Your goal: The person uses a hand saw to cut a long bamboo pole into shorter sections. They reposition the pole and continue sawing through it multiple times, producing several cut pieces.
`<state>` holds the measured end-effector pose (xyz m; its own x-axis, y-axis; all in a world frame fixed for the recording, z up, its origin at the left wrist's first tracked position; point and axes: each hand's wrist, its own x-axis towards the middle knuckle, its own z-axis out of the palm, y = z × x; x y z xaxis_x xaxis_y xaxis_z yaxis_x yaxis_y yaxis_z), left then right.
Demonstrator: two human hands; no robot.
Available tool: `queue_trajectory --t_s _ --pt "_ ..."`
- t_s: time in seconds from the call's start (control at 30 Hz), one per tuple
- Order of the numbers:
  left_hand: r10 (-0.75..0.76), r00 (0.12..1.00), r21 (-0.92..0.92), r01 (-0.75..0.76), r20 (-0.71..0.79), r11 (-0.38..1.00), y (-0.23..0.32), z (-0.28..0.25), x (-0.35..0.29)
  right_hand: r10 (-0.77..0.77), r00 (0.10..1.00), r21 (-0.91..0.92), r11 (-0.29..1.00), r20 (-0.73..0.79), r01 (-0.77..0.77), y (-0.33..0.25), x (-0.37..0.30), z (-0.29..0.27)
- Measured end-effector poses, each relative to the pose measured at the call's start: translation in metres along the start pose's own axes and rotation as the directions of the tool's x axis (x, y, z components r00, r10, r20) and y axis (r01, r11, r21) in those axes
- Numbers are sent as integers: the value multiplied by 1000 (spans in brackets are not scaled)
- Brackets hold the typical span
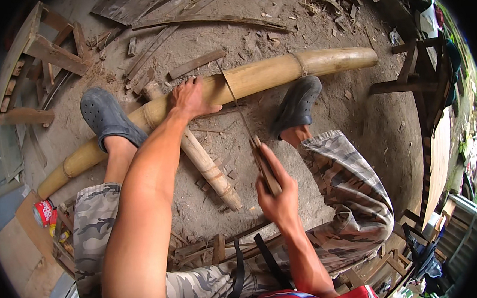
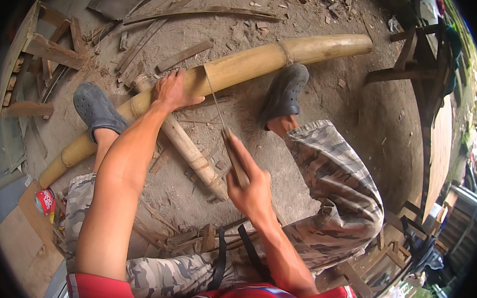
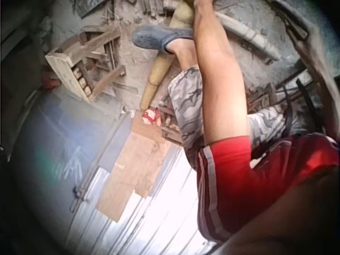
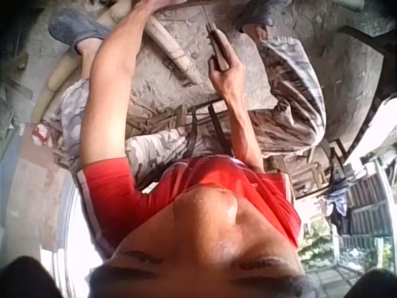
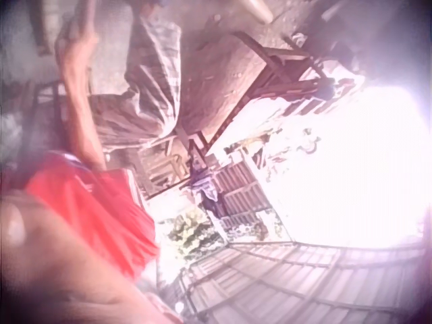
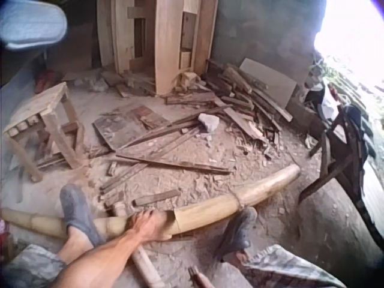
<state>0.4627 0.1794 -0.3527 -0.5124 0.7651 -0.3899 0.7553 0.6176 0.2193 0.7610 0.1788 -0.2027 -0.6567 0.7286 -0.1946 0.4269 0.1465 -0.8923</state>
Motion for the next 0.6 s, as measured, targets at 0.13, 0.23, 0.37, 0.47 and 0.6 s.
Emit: queue_trajectory --t_s 0.13,0.23,0.37,0.47,0.6 --pt "47 992 41 -43 -119 998 -5 12 -1 -28 1000 -4 1000 -5 28 2 0 0" --pt "75 996 16 -74 -41 997 15 3 6 -79 989 55 995 -122 86 29 99 35" --pt "90 994 2 -90 -69 996 8 11 -11 -16 992 80 996 -124 26 30 70 39" --pt "79 997 -42 -80 -25 996 -9 9 1 103 995 6 995 7 -103 19 -29 7" --pt "97 983 14 -96 -154 995 -5 21 1 -33 998 57 998 -56 36 24 33 20"
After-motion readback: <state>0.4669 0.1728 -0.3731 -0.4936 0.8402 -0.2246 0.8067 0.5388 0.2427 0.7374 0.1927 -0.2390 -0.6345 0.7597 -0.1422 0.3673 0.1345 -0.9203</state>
